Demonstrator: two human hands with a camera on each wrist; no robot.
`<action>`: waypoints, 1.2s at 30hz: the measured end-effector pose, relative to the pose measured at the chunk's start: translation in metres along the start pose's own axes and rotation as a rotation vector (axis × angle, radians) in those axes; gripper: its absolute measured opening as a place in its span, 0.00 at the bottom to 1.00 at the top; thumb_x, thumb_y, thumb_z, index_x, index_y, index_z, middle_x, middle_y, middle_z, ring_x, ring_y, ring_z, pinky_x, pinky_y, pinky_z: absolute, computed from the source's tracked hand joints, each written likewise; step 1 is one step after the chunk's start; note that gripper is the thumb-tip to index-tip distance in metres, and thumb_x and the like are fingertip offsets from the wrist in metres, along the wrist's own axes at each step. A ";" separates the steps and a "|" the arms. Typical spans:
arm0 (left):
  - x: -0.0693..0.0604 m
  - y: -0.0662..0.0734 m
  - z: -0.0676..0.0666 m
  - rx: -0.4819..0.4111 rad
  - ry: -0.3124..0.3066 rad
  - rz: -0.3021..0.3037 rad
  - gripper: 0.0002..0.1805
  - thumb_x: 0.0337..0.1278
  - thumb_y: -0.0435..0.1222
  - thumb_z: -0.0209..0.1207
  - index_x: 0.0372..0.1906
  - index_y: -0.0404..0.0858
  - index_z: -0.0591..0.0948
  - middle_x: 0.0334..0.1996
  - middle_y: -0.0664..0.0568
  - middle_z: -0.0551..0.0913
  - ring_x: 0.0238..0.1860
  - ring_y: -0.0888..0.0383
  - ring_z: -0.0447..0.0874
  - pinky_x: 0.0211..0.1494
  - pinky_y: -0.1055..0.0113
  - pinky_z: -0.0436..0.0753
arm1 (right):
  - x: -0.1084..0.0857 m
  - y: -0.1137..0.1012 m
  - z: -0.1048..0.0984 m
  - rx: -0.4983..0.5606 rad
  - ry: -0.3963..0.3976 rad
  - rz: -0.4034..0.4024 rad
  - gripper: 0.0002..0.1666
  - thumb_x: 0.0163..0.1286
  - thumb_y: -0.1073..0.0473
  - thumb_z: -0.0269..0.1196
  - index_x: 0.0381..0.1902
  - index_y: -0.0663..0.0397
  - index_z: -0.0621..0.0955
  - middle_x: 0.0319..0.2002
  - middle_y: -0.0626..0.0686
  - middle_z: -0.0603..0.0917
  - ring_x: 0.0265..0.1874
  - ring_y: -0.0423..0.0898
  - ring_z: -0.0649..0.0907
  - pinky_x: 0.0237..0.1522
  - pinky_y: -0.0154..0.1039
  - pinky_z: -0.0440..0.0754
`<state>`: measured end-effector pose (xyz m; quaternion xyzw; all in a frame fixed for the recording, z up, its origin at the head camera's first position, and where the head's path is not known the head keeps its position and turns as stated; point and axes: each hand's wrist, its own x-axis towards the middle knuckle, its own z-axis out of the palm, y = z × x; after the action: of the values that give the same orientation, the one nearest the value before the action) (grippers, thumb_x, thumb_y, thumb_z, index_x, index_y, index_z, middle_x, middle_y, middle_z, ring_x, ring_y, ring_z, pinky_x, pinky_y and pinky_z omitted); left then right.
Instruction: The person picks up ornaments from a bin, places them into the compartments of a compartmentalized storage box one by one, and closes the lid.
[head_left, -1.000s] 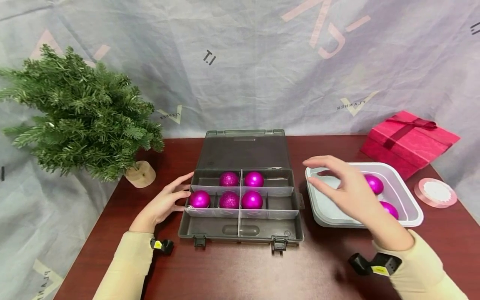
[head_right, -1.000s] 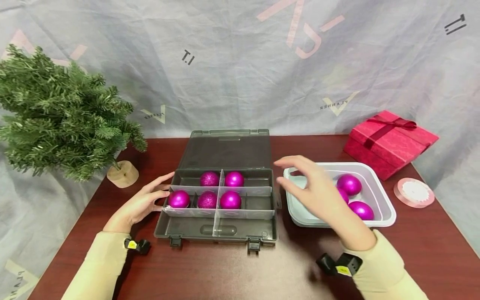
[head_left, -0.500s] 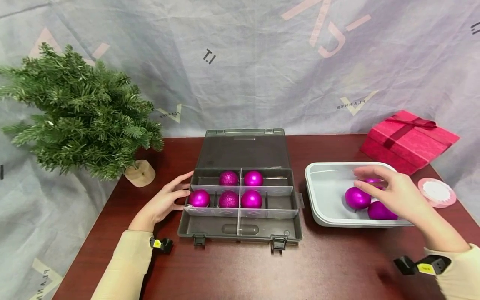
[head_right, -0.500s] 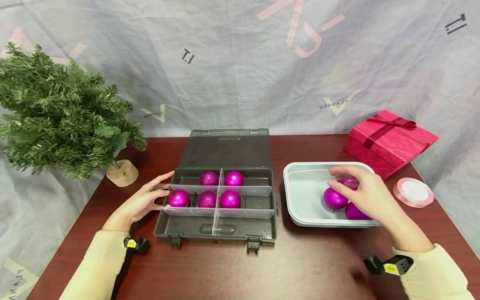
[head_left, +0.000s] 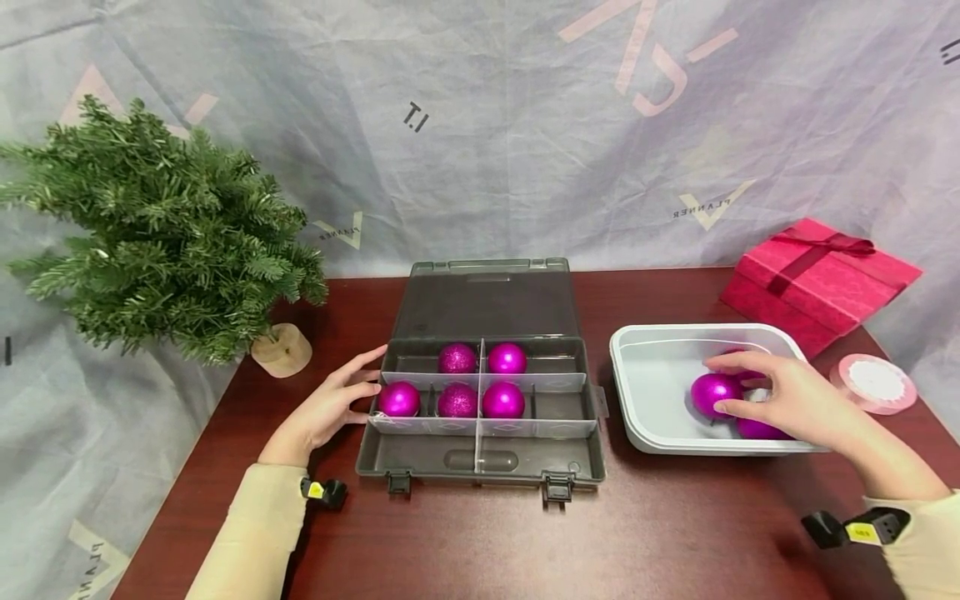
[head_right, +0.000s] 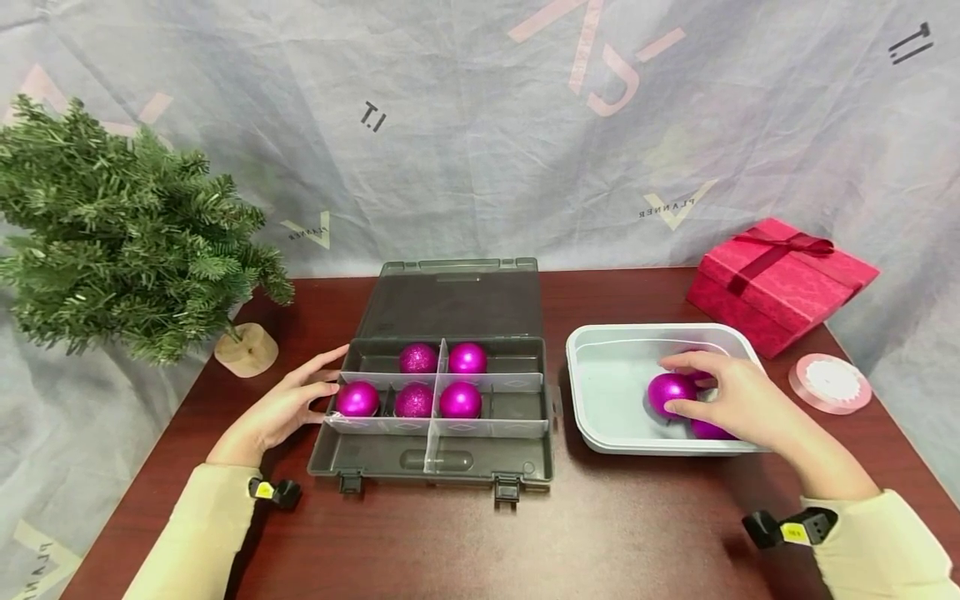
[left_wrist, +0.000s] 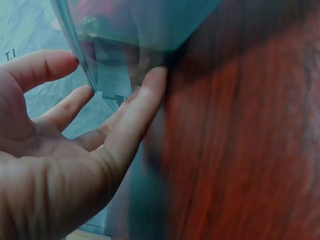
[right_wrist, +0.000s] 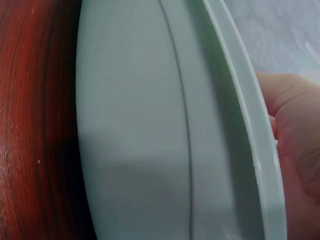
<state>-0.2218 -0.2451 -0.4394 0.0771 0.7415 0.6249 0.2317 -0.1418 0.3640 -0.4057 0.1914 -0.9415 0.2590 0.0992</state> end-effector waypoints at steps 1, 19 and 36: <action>0.000 0.000 0.000 0.001 0.000 0.000 0.36 0.77 0.32 0.50 0.83 0.46 0.53 0.75 0.30 0.52 0.69 0.38 0.58 0.52 0.47 0.78 | 0.000 0.001 0.001 -0.011 0.005 -0.021 0.34 0.44 0.60 0.85 0.53 0.51 0.87 0.46 0.51 0.88 0.43 0.31 0.80 0.44 0.20 0.73; 0.000 -0.002 0.000 -0.008 0.004 -0.002 0.36 0.76 0.32 0.50 0.83 0.47 0.54 0.76 0.31 0.53 0.67 0.40 0.59 0.51 0.47 0.79 | 0.002 0.002 0.009 -0.084 0.060 -0.133 0.36 0.34 0.65 0.86 0.47 0.45 0.88 0.41 0.45 0.87 0.40 0.37 0.83 0.45 0.20 0.72; 0.001 -0.002 0.000 -0.019 0.009 0.008 0.36 0.76 0.31 0.51 0.83 0.44 0.53 0.75 0.30 0.53 0.67 0.39 0.59 0.54 0.41 0.77 | 0.031 -0.050 0.007 0.217 0.149 -0.039 0.35 0.45 0.71 0.82 0.53 0.49 0.87 0.45 0.48 0.89 0.39 0.29 0.85 0.42 0.22 0.79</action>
<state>-0.2223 -0.2451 -0.4413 0.0750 0.7361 0.6333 0.2266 -0.1495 0.3107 -0.3803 0.1994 -0.8941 0.3710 0.1524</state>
